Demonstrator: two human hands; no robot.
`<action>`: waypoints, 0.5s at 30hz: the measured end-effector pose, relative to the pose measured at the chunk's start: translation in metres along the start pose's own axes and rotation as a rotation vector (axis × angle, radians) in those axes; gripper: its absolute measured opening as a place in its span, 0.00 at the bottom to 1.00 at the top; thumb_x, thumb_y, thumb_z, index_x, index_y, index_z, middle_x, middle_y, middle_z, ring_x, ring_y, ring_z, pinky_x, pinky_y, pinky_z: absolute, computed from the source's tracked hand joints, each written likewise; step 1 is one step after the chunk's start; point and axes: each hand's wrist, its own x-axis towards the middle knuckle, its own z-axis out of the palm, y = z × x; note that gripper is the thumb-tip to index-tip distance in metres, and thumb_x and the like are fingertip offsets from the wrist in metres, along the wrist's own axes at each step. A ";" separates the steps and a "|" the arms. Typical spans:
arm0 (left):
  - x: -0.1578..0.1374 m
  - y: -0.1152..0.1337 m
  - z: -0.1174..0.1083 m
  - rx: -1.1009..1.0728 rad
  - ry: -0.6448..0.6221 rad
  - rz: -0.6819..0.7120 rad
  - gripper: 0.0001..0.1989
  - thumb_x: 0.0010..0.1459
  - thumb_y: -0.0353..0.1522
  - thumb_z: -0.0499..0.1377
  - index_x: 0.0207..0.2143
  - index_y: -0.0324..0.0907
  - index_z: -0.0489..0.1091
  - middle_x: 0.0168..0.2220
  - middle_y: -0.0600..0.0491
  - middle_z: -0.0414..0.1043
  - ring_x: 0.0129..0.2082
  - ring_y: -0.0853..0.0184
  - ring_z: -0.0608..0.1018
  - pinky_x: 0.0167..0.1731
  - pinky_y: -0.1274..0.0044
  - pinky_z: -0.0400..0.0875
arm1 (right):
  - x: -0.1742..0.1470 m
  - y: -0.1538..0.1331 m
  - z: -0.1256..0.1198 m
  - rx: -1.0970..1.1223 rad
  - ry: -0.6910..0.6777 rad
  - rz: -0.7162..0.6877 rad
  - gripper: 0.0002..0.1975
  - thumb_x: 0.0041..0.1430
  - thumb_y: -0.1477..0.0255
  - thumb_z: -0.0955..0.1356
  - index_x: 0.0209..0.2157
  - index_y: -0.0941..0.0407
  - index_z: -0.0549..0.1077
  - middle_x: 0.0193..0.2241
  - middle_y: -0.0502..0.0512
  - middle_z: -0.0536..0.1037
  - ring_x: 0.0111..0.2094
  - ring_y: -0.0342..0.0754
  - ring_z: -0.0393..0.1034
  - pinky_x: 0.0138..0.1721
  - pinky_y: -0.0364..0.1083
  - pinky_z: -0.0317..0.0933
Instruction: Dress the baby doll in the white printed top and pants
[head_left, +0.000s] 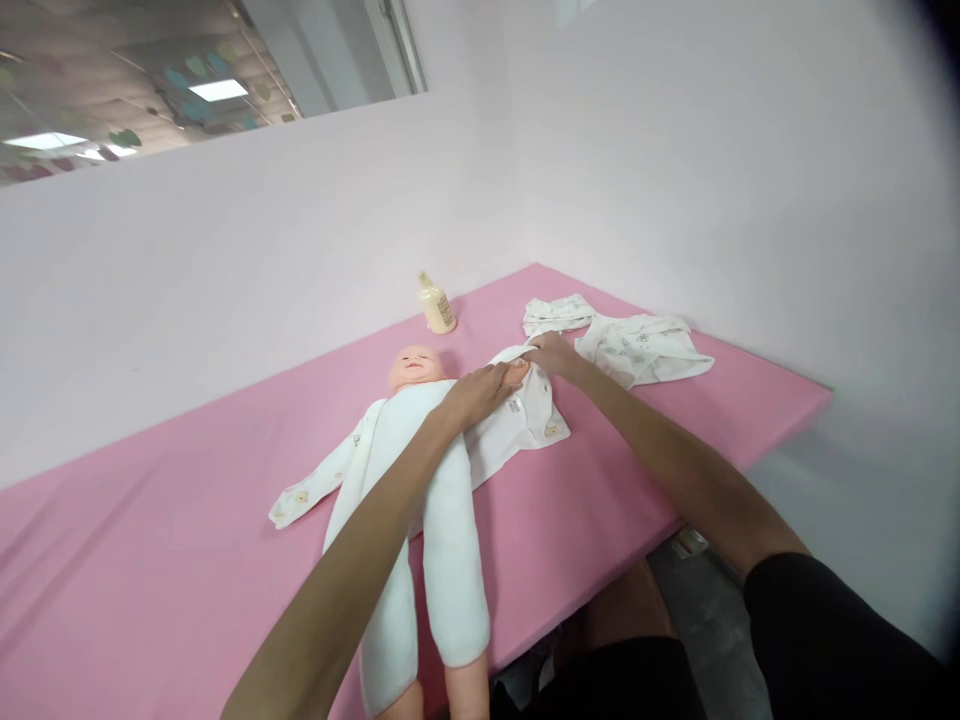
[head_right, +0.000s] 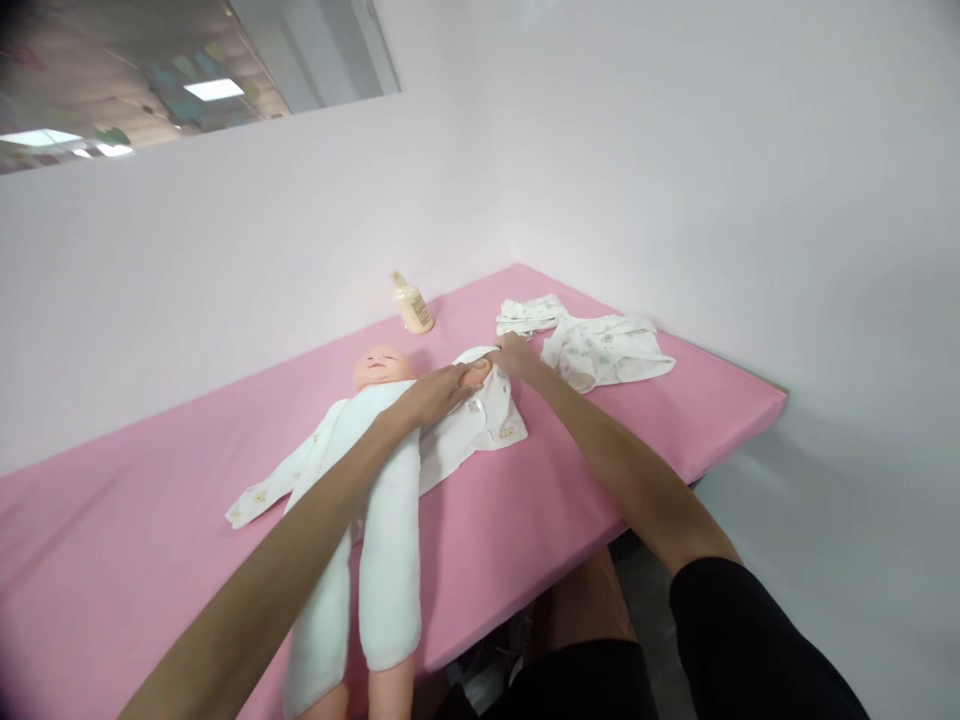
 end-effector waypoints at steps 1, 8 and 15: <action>0.000 -0.001 0.000 0.006 -0.009 -0.004 0.20 0.69 0.42 0.46 0.55 0.40 0.64 0.54 0.43 0.72 0.49 0.53 0.76 0.42 0.69 0.67 | -0.001 -0.002 0.000 -0.013 0.006 0.012 0.12 0.55 0.71 0.64 0.20 0.55 0.57 0.19 0.47 0.61 0.24 0.42 0.54 0.25 0.43 0.48; 0.010 -0.002 0.007 0.080 0.065 -0.111 0.20 0.70 0.40 0.44 0.54 0.37 0.63 0.52 0.39 0.73 0.49 0.52 0.77 0.43 0.68 0.68 | -0.022 -0.023 0.007 -0.266 0.134 0.002 0.05 0.59 0.73 0.61 0.31 0.56 0.68 0.32 0.58 0.75 0.34 0.52 0.67 0.31 0.46 0.51; 0.016 -0.004 0.012 0.135 0.041 -0.167 0.19 0.69 0.38 0.44 0.52 0.36 0.65 0.52 0.37 0.72 0.52 0.51 0.76 0.46 0.66 0.69 | -0.029 -0.029 0.012 -0.377 0.104 -0.066 0.10 0.62 0.76 0.60 0.42 0.57 0.70 0.38 0.60 0.79 0.40 0.56 0.72 0.35 0.47 0.55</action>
